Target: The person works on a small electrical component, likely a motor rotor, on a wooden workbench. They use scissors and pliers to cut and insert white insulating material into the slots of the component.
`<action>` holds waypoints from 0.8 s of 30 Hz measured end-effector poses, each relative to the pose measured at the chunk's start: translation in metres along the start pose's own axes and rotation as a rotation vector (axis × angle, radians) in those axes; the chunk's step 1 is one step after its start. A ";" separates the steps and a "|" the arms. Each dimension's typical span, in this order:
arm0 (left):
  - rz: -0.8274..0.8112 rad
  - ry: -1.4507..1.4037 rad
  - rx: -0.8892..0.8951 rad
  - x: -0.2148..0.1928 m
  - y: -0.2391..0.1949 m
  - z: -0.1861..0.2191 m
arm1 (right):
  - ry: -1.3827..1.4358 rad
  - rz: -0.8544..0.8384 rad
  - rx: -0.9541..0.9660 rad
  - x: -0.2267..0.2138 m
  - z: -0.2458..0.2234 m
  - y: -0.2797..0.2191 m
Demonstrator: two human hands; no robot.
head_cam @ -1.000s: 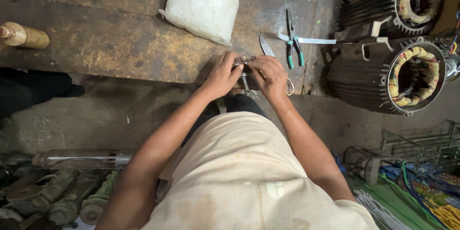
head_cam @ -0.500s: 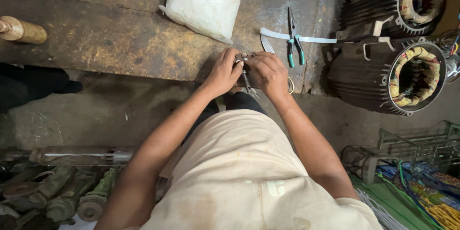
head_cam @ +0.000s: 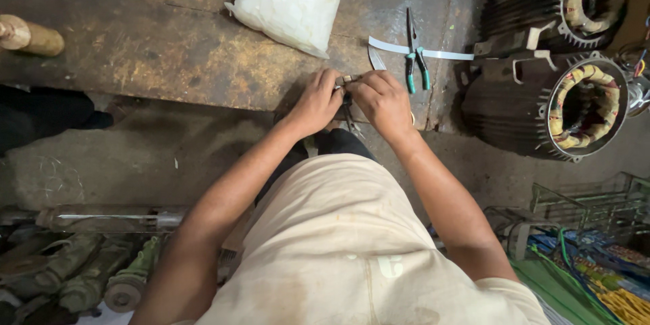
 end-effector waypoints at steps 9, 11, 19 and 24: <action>-0.084 -0.120 0.033 -0.024 -0.009 0.002 | 0.286 0.036 0.233 0.007 0.022 0.008; -0.088 -0.167 -0.002 -0.029 -0.012 0.003 | 0.358 0.159 0.100 0.004 0.020 0.006; -0.063 -0.135 0.041 -0.052 -0.008 0.021 | 0.528 0.166 0.261 0.035 0.024 -0.008; -0.037 -0.036 -0.024 -0.051 -0.008 0.027 | 0.520 0.172 0.328 0.043 0.026 -0.013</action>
Point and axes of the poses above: each hand's wrist, its own y-axis towards the middle knuckle, its own x-axis out of the palm, z = x × y, the point moved 5 cm from there along y, towards the middle knuckle, and after that the axes turned 11 degrees about -z, right-handed, at the moved point
